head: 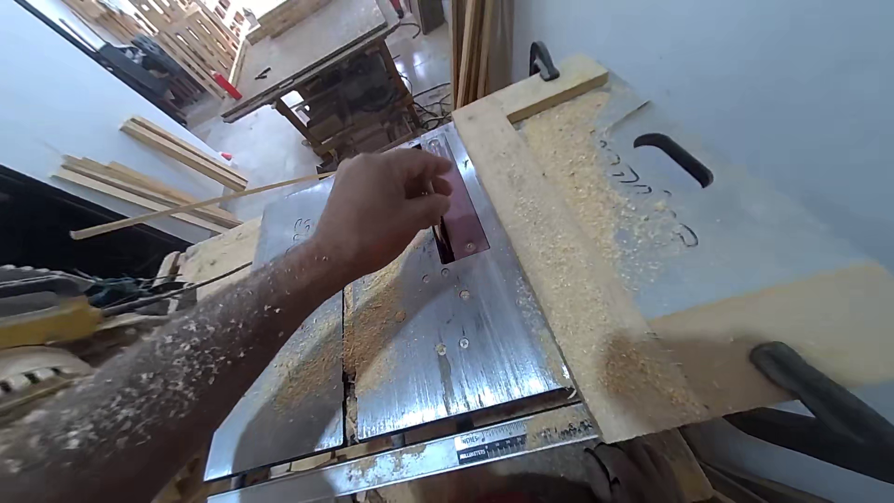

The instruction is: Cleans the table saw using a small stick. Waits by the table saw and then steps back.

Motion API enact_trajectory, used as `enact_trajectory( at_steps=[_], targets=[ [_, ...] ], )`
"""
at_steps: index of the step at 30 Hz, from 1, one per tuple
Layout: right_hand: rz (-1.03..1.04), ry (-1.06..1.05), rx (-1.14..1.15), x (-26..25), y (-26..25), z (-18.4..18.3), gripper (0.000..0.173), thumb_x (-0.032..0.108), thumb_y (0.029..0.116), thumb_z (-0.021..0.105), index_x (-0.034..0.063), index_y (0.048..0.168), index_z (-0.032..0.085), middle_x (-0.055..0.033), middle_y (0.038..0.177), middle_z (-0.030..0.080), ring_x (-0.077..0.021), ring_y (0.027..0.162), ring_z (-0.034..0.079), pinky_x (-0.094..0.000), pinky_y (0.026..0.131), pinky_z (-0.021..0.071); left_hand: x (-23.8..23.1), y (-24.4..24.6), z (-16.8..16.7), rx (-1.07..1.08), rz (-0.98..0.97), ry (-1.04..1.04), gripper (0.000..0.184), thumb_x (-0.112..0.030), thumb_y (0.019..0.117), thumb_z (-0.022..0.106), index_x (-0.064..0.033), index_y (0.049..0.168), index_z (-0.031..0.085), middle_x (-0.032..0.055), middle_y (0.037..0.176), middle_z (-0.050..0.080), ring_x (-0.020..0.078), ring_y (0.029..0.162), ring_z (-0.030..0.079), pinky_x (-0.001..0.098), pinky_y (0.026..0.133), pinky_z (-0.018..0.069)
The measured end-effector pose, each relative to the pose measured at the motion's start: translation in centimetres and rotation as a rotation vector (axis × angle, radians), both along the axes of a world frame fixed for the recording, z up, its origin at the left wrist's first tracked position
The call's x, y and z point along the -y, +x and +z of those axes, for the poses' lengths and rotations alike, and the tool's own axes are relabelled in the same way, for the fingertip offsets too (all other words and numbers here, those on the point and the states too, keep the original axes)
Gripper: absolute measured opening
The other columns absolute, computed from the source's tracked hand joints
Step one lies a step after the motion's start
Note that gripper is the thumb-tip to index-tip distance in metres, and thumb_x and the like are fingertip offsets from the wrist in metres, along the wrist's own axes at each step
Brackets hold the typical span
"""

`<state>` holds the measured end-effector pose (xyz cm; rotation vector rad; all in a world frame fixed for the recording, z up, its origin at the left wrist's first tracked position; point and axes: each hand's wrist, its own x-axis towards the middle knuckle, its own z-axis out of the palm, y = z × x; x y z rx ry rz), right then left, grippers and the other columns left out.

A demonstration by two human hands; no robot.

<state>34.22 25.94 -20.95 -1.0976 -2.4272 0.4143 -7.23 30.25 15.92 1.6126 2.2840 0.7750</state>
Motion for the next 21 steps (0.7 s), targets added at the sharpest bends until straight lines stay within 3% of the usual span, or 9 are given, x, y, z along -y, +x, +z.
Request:
enact_trajectory(
  at_steps=[1, 2, 5, 7, 11, 13, 16, 21],
  targets=[
    [0.001, 0.007, -0.003, 0.0, 0.0, 0.0, 0.026, 0.041, 0.0908, 0.065, 0.0184, 0.078, 0.071, -0.0060, 0.109, 0.075, -0.0281, 0.099, 0.069, -0.0464, 0.082, 0.0550, 0.4, -0.4, -1.0, 0.088, -0.004, 0.056, 0.034, -0.010, 0.0939, 0.073, -0.0101, 0.128, 0.066, -0.0023, 0.105, 0.078, 0.0087, 0.084, 0.075, 0.0295, 0.079, 0.0656],
    [0.001, 0.012, -0.004, 0.0, 0.0, -0.1, 0.026, 0.041, 0.0906, 0.064, 0.0187, 0.078, 0.071, -0.0055, 0.109, 0.075, -0.0275, 0.099, 0.069, -0.0461, 0.083, 0.0551, 0.8, -0.6, -1.9, 0.101, -0.007, 0.091, 0.034, -0.010, 0.0951, 0.071, -0.0086, 0.128, 0.065, -0.0010, 0.106, 0.077, 0.0092, 0.085, 0.075, 0.0298, 0.080, 0.0646],
    [0.006, -0.013, 0.005, 0.0, 0.0, 0.1, 0.026, 0.039, 0.0906, 0.065, 0.0180, 0.078, 0.072, -0.0065, 0.111, 0.075, -0.0293, 0.101, 0.069, -0.0469, 0.085, 0.0541, 2.1, -0.6, -4.4, -0.267, -0.123, 0.196, 0.020, -0.017, 0.0988, 0.067, -0.0097, 0.117, 0.073, 0.0010, 0.103, 0.076, 0.0080, 0.089, 0.072, 0.0299, 0.082, 0.0607],
    [0.001, -0.016, 0.014, 0.0, 0.0, 0.2, 0.025, 0.039, 0.0904, 0.065, 0.0179, 0.079, 0.073, -0.0062, 0.110, 0.075, -0.0293, 0.100, 0.069, -0.0472, 0.085, 0.0544, 2.8, 0.2, -4.6, -0.489, -0.225, 0.321, 0.018, -0.014, 0.0998, 0.065, -0.0061, 0.115, 0.072, 0.0064, 0.101, 0.076, 0.0156, 0.092, 0.072, 0.0324, 0.085, 0.0589],
    [-0.003, 0.004, 0.006, 0.1, 0.1, -0.3, 0.027, 0.040, 0.0913, 0.063, 0.0188, 0.079, 0.072, -0.0041, 0.110, 0.075, -0.0272, 0.097, 0.068, -0.0453, 0.082, 0.0539, 3.1, 1.2, -2.3, -0.659, -0.222, 0.425, 0.021, -0.014, 0.1016, 0.063, -0.0010, 0.116, 0.069, 0.0119, 0.102, 0.076, 0.0224, 0.091, 0.072, 0.0353, 0.083, 0.0587],
    [0.002, 0.000, 0.010, 0.0, 0.1, -0.3, 0.026, 0.040, 0.0906, 0.064, 0.0184, 0.079, 0.073, -0.0045, 0.110, 0.075, -0.0273, 0.096, 0.069, -0.0460, 0.082, 0.0547, 2.4, 0.5, -1.9, -0.665, -0.161, 0.394, 0.021, -0.017, 0.1024, 0.063, -0.0032, 0.117, 0.069, 0.0107, 0.102, 0.076, 0.0220, 0.092, 0.073, 0.0358, 0.083, 0.0583],
    [0.017, -0.009, -0.001, 0.0, 0.0, 0.1, 0.024, 0.037, 0.0902, 0.065, 0.0176, 0.080, 0.073, -0.0058, 0.109, 0.075, -0.0282, 0.096, 0.068, -0.0463, 0.082, 0.0542, 1.7, -0.9, -2.1, -0.522, -0.088, 0.355, 0.020, -0.019, 0.1026, 0.062, -0.0084, 0.117, 0.071, 0.0055, 0.105, 0.076, 0.0124, 0.092, 0.073, 0.0318, 0.084, 0.0588],
    [0.010, -0.001, 0.005, 0.0, 0.1, 0.0, 0.025, 0.039, 0.0905, 0.065, 0.0178, 0.080, 0.072, -0.0057, 0.110, 0.074, -0.0273, 0.098, 0.068, -0.0453, 0.084, 0.0541, 2.2, -0.8, -1.6, -0.383, -0.089, 0.418, 0.021, -0.020, 0.1027, 0.062, -0.0076, 0.118, 0.070, 0.0027, 0.105, 0.076, 0.0043, 0.089, 0.071, 0.0242, 0.080, 0.0595]
  ],
)
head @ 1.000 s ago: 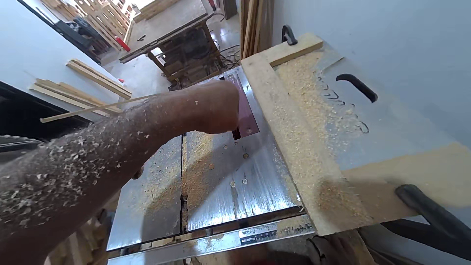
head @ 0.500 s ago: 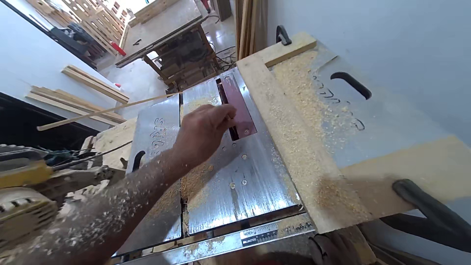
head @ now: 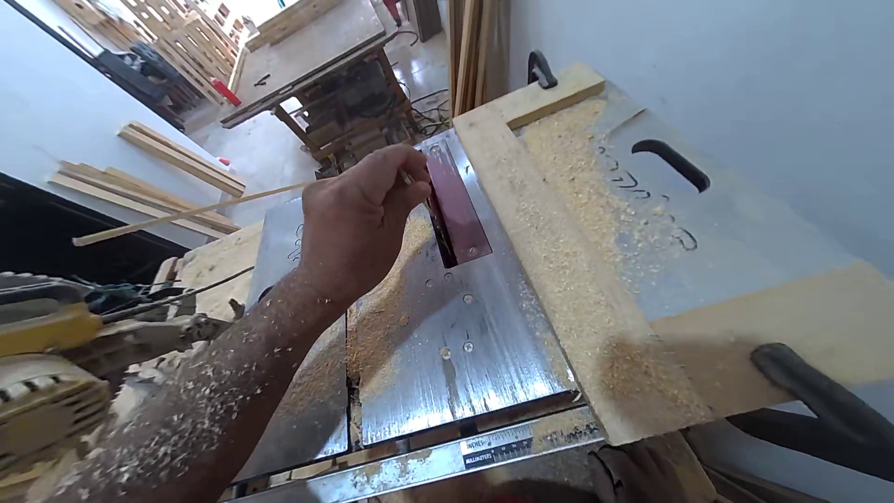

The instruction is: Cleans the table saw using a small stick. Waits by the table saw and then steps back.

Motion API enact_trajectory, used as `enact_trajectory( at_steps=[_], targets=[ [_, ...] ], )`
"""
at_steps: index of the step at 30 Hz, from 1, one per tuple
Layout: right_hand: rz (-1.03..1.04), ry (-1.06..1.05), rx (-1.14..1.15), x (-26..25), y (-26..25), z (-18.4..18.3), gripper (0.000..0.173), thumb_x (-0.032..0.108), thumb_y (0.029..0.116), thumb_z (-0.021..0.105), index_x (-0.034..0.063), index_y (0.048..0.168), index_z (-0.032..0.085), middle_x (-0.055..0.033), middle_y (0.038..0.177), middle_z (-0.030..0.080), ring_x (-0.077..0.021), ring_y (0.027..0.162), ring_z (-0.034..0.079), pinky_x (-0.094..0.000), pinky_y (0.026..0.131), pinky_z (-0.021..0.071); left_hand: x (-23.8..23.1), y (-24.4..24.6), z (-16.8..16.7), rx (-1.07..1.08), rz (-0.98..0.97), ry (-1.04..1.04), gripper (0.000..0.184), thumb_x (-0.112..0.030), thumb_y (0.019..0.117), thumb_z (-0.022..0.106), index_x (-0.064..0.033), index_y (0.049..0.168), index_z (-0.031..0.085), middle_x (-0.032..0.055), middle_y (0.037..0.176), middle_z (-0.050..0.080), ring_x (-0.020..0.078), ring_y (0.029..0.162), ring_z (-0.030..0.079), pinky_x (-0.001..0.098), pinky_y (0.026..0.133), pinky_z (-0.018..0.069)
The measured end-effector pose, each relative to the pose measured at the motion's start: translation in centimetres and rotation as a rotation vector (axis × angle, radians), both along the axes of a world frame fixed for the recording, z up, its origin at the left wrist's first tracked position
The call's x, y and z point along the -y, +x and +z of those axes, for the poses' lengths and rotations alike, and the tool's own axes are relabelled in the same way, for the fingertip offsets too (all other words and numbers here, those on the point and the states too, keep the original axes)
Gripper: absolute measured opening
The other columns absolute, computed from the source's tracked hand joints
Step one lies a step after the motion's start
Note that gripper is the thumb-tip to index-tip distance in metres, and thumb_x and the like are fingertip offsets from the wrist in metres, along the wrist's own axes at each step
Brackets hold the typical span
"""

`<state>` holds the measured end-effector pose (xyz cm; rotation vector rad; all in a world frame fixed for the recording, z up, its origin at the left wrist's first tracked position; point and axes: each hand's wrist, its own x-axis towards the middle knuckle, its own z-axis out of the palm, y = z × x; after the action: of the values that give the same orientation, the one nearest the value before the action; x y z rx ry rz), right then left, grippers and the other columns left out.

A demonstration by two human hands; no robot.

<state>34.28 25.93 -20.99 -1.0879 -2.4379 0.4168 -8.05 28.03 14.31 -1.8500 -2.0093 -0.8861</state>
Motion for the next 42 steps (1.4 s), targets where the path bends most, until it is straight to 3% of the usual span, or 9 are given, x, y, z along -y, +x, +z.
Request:
enact_trajectory(
  at_steps=[3, 8, 12, 17, 20, 24, 27, 33, 42],
  targets=[
    [-0.004, -0.007, -0.021, 0.0, 0.0, 0.2, 0.024, 0.036, 0.0890, 0.066, 0.0161, 0.078, 0.072, -0.0078, 0.109, 0.074, -0.0300, 0.097, 0.069, -0.0479, 0.082, 0.0556, 0.0, 0.4, -0.7, -0.036, -0.005, -0.121, 0.021, -0.020, 0.1022, 0.062, -0.0080, 0.117, 0.070, 0.0033, 0.102, 0.076, 0.0076, 0.088, 0.072, 0.0279, 0.080, 0.0601],
    [-0.016, 0.001, -0.008, 0.0, -0.2, 0.4, 0.024, 0.037, 0.0886, 0.065, 0.0173, 0.078, 0.072, -0.0065, 0.108, 0.074, -0.0290, 0.097, 0.069, -0.0476, 0.081, 0.0556, -0.7, 0.0, -3.9, -0.305, -0.044, -0.146, 0.023, -0.017, 0.1043, 0.058, -0.0032, 0.120, 0.068, 0.0103, 0.101, 0.074, 0.0257, 0.094, 0.072, 0.0400, 0.083, 0.0594],
    [-0.023, 0.014, -0.014, 0.0, -0.3, 0.2, 0.025, 0.038, 0.0895, 0.063, 0.0174, 0.078, 0.072, -0.0061, 0.109, 0.074, -0.0287, 0.096, 0.069, -0.0475, 0.080, 0.0548, -0.8, 0.4, -4.3, -0.398, -0.018, -0.143, 0.025, -0.016, 0.1056, 0.055, 0.0011, 0.120, 0.064, 0.0130, 0.098, 0.075, 0.0279, 0.091, 0.074, 0.0401, 0.082, 0.0608],
    [-0.029, 0.014, -0.016, 0.0, -0.3, 0.0, 0.025, 0.039, 0.0894, 0.063, 0.0182, 0.080, 0.072, -0.0040, 0.110, 0.074, -0.0274, 0.098, 0.069, -0.0467, 0.082, 0.0554, -0.1, 0.7, -5.1, -0.227, -0.029, -0.305, 0.028, -0.014, 0.1039, 0.056, 0.0020, 0.126, 0.063, 0.0138, 0.100, 0.074, 0.0290, 0.090, 0.074, 0.0478, 0.082, 0.0607],
    [-0.027, 0.017, -0.037, 0.0, -0.3, -0.2, 0.025, 0.039, 0.0899, 0.062, 0.0182, 0.081, 0.072, -0.0044, 0.110, 0.074, -0.0270, 0.098, 0.069, -0.0461, 0.081, 0.0554, 0.2, 0.7, -6.3, -0.238, -0.060, -0.302, 0.027, -0.015, 0.1044, 0.056, 0.0011, 0.125, 0.065, 0.0128, 0.101, 0.075, 0.0273, 0.091, 0.074, 0.0441, 0.085, 0.0609],
    [-0.030, 0.020, -0.040, -0.1, -0.4, 0.0, 0.025, 0.039, 0.0906, 0.062, 0.0182, 0.081, 0.072, -0.0039, 0.108, 0.074, -0.0260, 0.099, 0.069, -0.0451, 0.083, 0.0549, 0.6, 0.7, -3.9, 0.186, 0.096, -0.406, 0.026, -0.023, 0.1039, 0.060, -0.0114, 0.126, 0.068, 0.0003, 0.100, 0.077, 0.0107, 0.088, 0.075, 0.0359, 0.084, 0.0628],
    [-0.021, -0.039, -0.024, -0.4, -0.9, 2.5, 0.026, 0.035, 0.0946, 0.063, 0.0136, 0.083, 0.073, -0.0108, 0.109, 0.076, -0.0309, 0.100, 0.072, -0.0481, 0.084, 0.0545, 1.0, 0.0, -3.9, 0.364, 0.113, -0.323, 0.024, -0.023, 0.1028, 0.062, -0.0114, 0.123, 0.068, -0.0024, 0.100, 0.078, 0.0060, 0.086, 0.075, 0.0301, 0.083, 0.0639],
    [0.005, -0.077, -0.008, -0.5, -0.6, 2.4, 0.031, 0.037, 0.0956, 0.063, 0.0097, 0.088, 0.076, -0.0164, 0.107, 0.076, -0.0376, 0.099, 0.072, -0.0548, 0.083, 0.0561, 1.5, -0.2, -1.7, 0.005, 0.093, 0.003, 0.028, -0.023, 0.1050, 0.058, -0.0041, 0.125, 0.065, 0.0055, 0.106, 0.076, 0.0113, 0.090, 0.074, 0.0326, 0.080, 0.0626],
    [-0.009, -0.110, 0.043, -0.3, -0.7, 0.9, 0.035, 0.046, 0.0993, 0.058, 0.0154, 0.095, 0.075, -0.0107, 0.108, 0.075, -0.0339, 0.103, 0.070, -0.0524, 0.088, 0.0545, 0.3, 0.2, -3.0, -0.201, 0.053, 0.024, 0.024, -0.014, 0.1010, 0.064, 0.0004, 0.119, 0.067, 0.0097, 0.103, 0.077, 0.0181, 0.087, 0.075, 0.0339, 0.077, 0.0614]
  ],
)
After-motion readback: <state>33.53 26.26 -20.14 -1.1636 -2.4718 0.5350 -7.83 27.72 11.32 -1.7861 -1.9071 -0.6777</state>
